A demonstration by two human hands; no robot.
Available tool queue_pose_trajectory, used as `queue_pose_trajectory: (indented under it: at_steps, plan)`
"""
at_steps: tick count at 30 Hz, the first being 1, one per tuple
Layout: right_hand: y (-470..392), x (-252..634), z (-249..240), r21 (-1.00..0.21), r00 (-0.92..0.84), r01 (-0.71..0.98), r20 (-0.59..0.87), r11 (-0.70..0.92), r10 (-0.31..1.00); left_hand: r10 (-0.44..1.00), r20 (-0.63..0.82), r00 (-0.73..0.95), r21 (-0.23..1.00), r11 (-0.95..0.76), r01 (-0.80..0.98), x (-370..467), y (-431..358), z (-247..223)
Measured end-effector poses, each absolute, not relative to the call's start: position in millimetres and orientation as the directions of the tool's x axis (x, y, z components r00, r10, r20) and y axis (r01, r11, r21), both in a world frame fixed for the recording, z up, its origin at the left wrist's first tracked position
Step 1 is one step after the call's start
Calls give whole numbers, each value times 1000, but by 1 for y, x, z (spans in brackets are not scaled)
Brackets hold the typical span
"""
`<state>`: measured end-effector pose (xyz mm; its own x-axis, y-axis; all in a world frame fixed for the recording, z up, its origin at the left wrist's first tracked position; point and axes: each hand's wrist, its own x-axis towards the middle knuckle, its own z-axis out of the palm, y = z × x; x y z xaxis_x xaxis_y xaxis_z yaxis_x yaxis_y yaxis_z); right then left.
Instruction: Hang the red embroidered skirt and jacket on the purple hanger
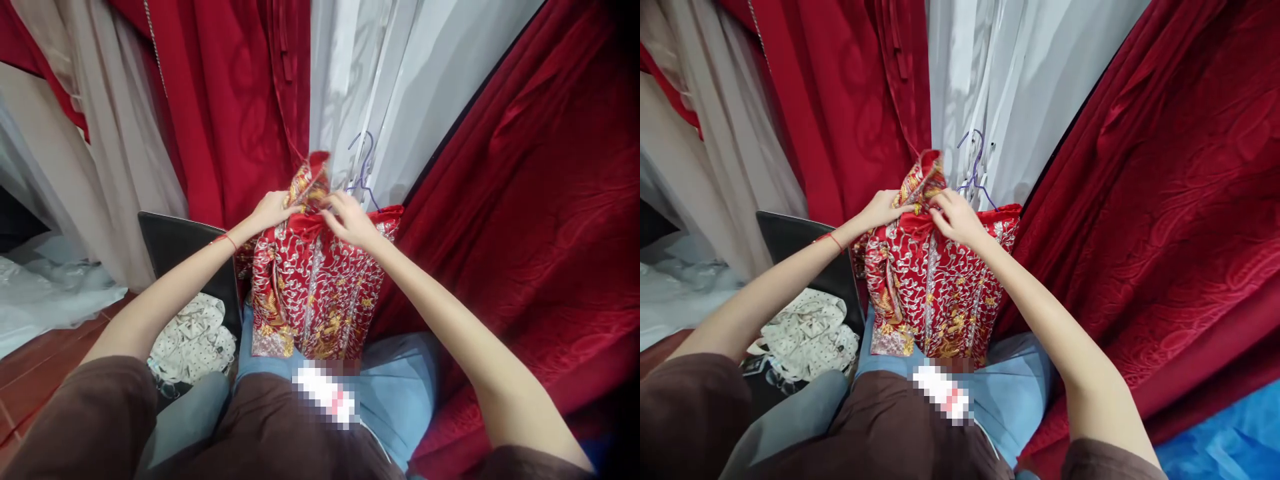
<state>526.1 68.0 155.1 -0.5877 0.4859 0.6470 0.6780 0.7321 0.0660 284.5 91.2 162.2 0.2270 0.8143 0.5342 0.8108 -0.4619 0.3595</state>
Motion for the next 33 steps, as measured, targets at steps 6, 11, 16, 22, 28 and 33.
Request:
queue_pose_trajectory:
  at_steps: [6, 11, 16, 22, 28, 33]
  plan:
    - [106, 603, 158, -396, 44, 853, 703, 339, 710, 764, 535, 361, 220, -538, 814, 278, 73, 183]
    - [117, 634, 171, -620, -43, 739, 349, 265, 936, 820, 466, 332, 266, -488, 831, 263, 70, 212]
    - [113, 638, 193, -742, -290, 642, -2, 193, 957, 854, 396, 337, 257, -455, 852, 272, 84, 225]
    - [127, 621, 192, -794, -361, 605, -207, 59, 909, 886, 315, 341, 315, -437, 843, 316, 124, 224]
    - [134, 593, 186, -793, -391, 592, -440, -146, 808, 885, 110, 453, 513, -441, 737, 334, 113, 234]
    - [132, 592, 194, -798, -433, 603, -328, -1, 839, 925, 110, 364, 539, -363, 760, 356, 77, 239]
